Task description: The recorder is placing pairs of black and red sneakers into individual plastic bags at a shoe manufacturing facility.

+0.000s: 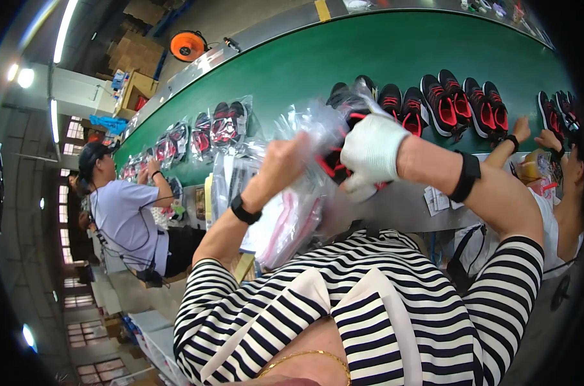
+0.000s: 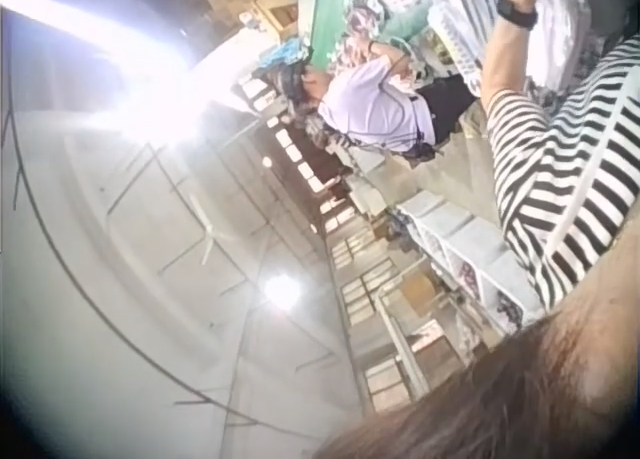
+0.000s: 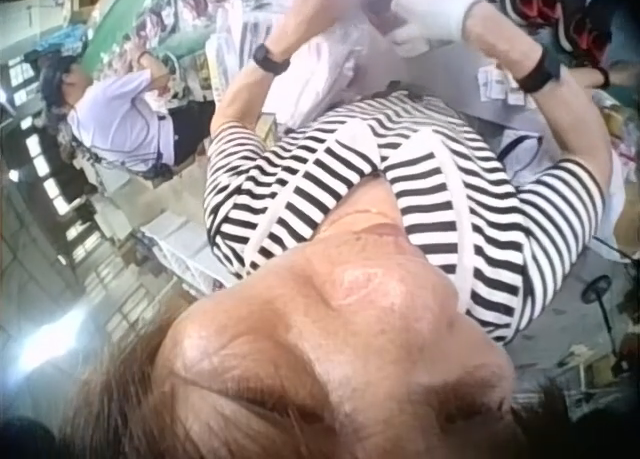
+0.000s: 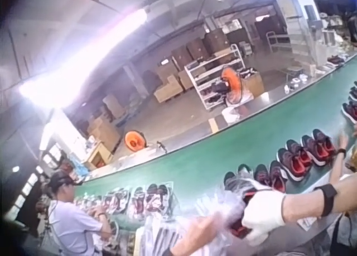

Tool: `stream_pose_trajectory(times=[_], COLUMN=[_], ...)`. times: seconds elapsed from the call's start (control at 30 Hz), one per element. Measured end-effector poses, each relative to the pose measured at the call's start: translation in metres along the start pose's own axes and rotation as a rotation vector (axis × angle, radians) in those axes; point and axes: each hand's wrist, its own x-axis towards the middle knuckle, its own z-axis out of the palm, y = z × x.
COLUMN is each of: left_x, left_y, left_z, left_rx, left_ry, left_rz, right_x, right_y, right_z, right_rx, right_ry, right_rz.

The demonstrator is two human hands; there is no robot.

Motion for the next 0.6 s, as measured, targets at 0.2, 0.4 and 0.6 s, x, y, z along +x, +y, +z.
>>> stream_pose_trajectory(times=[0.2, 0.4, 0.6], left_x=[-0.016, 0.074, 0.133], left_y=[0.013, 0.048, 0.027], left_z=[0.017, 0.033, 0.031], left_rx=[-0.203, -0.332, -0.475], left_ry=[0.06, 0.155, 0.171], left_rz=[-0.269, -0.117, -0.125], right_x=[0.007, 0.035, 0.031], right_y=[0.034, 0.047, 0.016], right_z=[0.037, 0.079, 0.048], right_rx=[-0.001, -0.052, -0.026], right_ry=[0.189, 0.206, 0.194], right_rz=[0.053, -0.13, -0.346])
